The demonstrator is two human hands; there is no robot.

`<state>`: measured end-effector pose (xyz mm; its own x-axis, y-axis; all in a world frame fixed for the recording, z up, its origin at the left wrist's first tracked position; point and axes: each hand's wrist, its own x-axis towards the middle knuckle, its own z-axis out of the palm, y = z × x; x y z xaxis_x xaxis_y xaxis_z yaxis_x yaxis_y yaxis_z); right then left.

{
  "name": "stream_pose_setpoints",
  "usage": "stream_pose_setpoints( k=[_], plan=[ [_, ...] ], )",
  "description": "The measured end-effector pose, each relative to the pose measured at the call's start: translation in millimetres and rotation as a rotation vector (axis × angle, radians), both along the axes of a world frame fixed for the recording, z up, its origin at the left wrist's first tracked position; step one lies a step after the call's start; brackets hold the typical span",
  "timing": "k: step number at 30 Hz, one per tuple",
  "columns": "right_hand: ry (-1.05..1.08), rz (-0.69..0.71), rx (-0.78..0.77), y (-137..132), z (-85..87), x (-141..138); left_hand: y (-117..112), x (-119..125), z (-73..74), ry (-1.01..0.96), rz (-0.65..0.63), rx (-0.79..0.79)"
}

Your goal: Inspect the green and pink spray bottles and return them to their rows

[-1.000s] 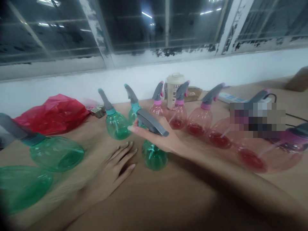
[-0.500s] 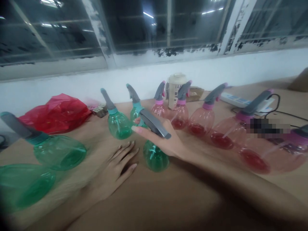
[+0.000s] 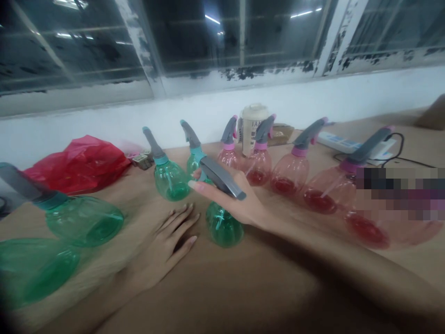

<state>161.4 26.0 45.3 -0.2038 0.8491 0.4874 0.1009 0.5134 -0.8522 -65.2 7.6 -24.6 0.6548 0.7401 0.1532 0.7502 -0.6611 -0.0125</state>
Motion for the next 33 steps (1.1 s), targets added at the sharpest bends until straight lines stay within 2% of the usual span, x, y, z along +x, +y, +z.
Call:
stream_pose_setpoints(
  k=[9, 15, 23, 33],
  plan=[
    [-0.096, -0.092, -0.025, -0.1, -3.4, 6.0, 1.2, -1.0, -2.5, -0.007, -0.008, 0.007],
    [-0.084, 0.001, -0.017, -3.6, 0.3, 1.9, 2.1, -0.2, -1.3, -0.010, -0.010, 0.008],
    [-0.063, 0.024, -0.074, -3.3, -3.0, 1.3, 0.5, 0.0, -0.3, 0.005, -0.012, 0.016],
    [-0.092, 0.028, -0.074, -0.2, -1.7, 0.6, 1.5, -0.9, -3.5, -0.017, -0.013, 0.018]
  ],
)
